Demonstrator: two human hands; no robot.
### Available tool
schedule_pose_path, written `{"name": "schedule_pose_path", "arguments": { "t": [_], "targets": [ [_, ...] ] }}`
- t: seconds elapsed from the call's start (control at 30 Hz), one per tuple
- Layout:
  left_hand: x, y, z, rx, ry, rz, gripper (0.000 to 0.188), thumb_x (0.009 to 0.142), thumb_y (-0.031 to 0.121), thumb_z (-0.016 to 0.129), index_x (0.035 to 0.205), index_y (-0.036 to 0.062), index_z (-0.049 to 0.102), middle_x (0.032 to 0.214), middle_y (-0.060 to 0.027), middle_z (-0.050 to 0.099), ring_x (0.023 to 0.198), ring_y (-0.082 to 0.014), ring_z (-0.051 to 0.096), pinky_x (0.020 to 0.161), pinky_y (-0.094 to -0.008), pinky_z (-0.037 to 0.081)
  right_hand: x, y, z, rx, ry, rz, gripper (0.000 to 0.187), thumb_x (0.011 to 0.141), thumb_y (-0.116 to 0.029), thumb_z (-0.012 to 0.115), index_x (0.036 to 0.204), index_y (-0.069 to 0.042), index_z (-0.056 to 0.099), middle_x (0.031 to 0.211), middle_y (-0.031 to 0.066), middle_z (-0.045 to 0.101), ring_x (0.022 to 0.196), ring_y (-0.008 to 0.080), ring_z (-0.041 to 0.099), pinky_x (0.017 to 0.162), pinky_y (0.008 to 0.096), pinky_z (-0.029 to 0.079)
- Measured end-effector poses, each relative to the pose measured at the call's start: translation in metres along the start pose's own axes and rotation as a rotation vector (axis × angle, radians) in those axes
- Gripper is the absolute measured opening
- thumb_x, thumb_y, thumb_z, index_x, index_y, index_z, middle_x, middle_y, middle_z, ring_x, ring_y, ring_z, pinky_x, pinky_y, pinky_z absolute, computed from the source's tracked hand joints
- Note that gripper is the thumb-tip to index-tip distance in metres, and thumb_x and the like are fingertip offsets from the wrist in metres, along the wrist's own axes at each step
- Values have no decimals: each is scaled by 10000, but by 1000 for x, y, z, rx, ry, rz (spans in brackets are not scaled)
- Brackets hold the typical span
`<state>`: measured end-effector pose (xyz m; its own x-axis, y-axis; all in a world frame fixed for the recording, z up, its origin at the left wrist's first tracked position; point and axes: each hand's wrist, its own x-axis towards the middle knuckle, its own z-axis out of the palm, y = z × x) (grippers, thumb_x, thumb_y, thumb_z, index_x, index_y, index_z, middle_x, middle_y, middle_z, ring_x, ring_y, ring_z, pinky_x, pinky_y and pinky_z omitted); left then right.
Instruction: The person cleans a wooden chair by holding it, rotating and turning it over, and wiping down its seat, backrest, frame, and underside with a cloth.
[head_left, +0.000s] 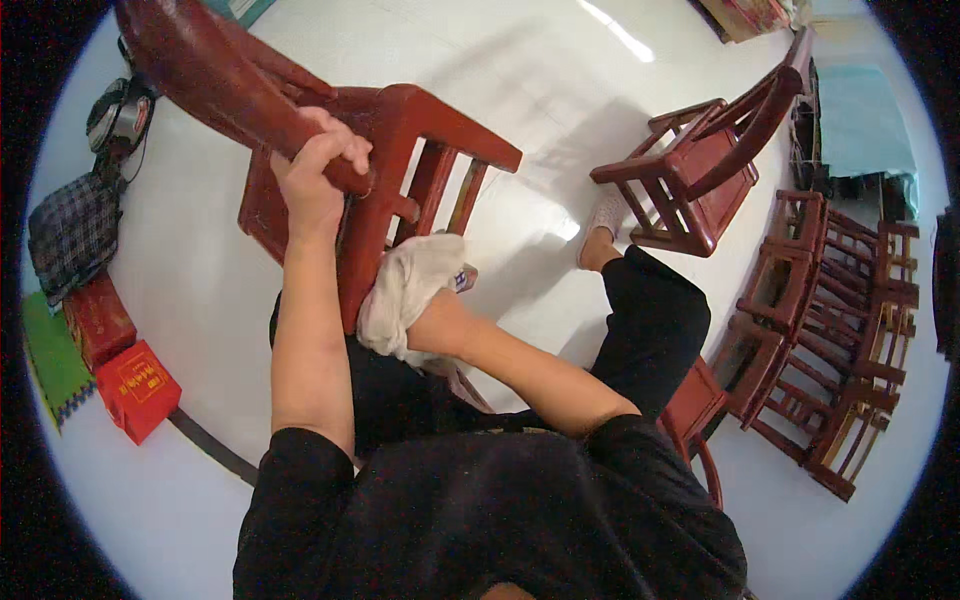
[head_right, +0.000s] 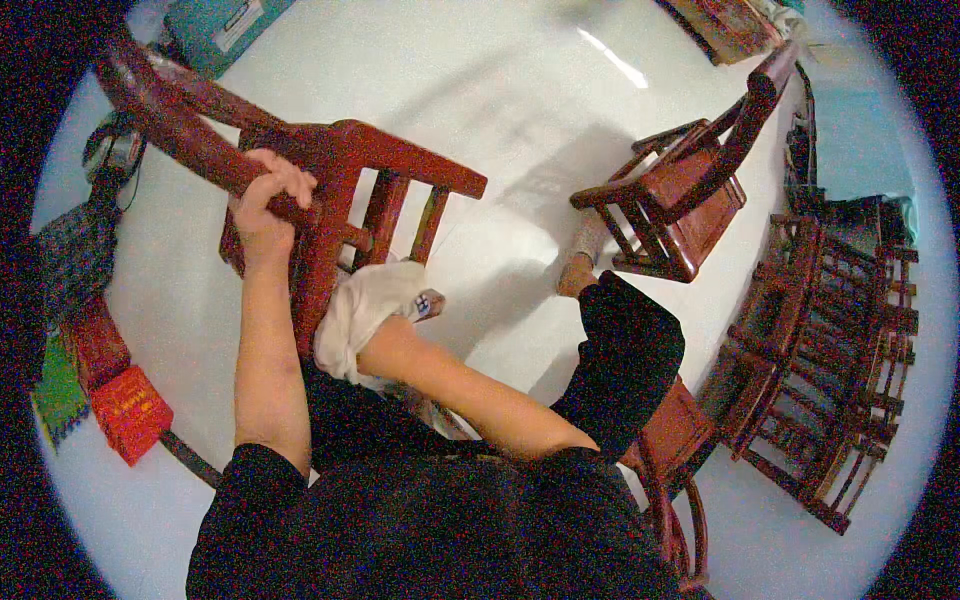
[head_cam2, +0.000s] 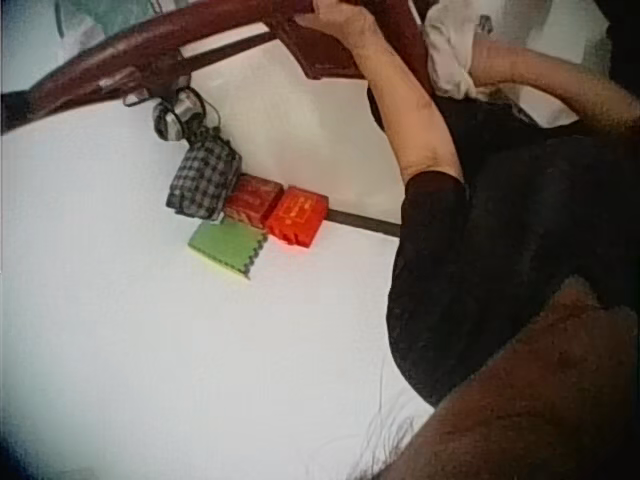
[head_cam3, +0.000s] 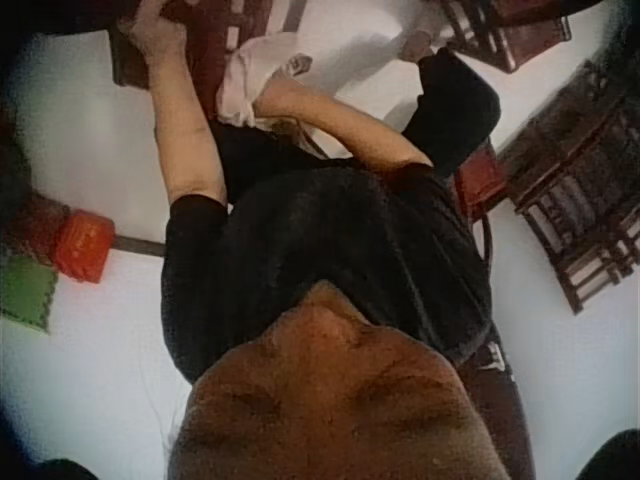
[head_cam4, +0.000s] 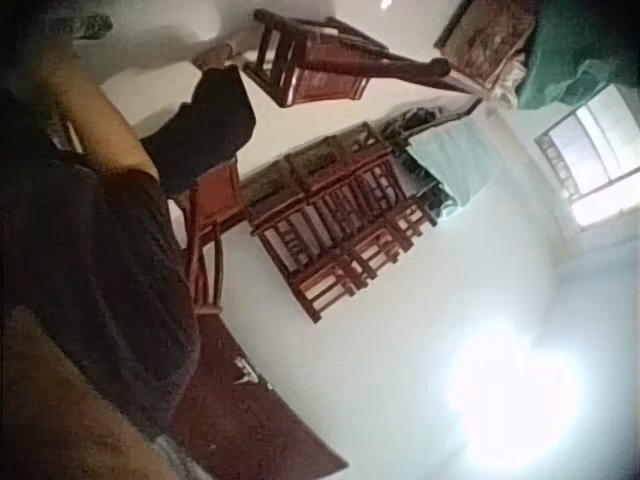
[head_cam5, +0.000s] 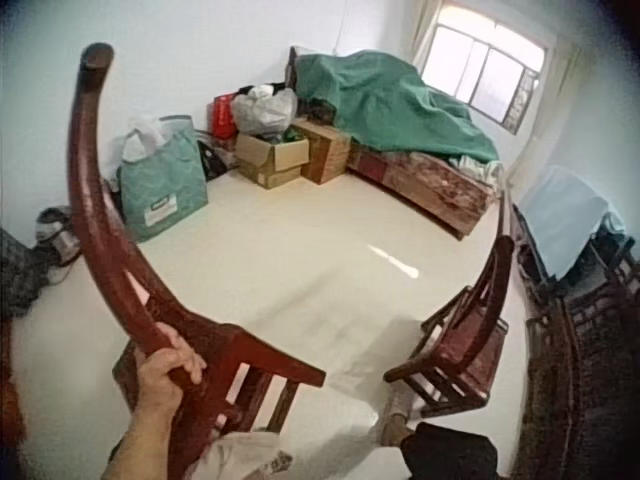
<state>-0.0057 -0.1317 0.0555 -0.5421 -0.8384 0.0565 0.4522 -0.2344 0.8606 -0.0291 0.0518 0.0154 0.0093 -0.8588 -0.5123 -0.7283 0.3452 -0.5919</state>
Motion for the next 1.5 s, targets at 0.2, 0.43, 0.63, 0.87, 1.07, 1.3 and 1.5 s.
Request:
{"name": "schedule_pose_path", "arguments": {
  "t": [0.2,0.43,0.63,0.87,1.07,1.3,1.5],
  "targets": [
    [7,8,-13,-24,80,25,64,692,43,516,748,54,487,602,-61,493,506,-193,505,666,-373,471,-25,40,48,386,539,-309,402,772,-224,634,1111,-35,527,1115,181,534,1080,336,491,973,400,359],
    [15,18,-48,-175,177,58,113,704,60,512,809,62,471,619,-57,485,553,-208,497,722,-390,455,-34,2,20,690,445,-285,504,777,-210,590,1238,-41,475,1283,179,459,1246,355,364,1066,449,246],
    [23,30,-88,-267,218,138,126,718,80,540,808,100,454,612,-32,456,569,-191,473,765,-402,414,21,-34,18,418,832,-385,398,756,-217,579,1121,-65,534,1129,150,535,1085,336,482,953,453,353],
    [17,47,-100,-230,291,187,93,719,85,545,739,111,459,608,-32,462,576,-191,463,789,-393,400,77,57,37,72,1105,-147,361,741,-261,568,1060,-92,581,1062,119,580,980,305,544,854,422,427],
    [18,44,-83,-191,273,209,105,718,53,530,751,109,447,631,-43,467,612,-199,467,811,-408,403,102,142,5,25,523,416,416,726,-223,532,1100,-43,570,1095,221,575,980,376,559,789,417,474],
    [18,39,-82,-145,384,257,95,714,115,532,739,116,441,638,-28,462,629,-198,489,841,-416,395,129,228,-37,1982,1259,180,409,879,-296,403,1098,0,580,1053,158,618,904,342,601,821,427,478],
    [18,38,-100,-204,376,244,100,711,114,537,738,117,441,636,-32,469,631,-196,495,857,-412,385,50,282,-134,1846,1326,-514,317,907,-269,357,1036,-58,555,1036,127,592,934,284,585,835,418,479]
  ]
}}
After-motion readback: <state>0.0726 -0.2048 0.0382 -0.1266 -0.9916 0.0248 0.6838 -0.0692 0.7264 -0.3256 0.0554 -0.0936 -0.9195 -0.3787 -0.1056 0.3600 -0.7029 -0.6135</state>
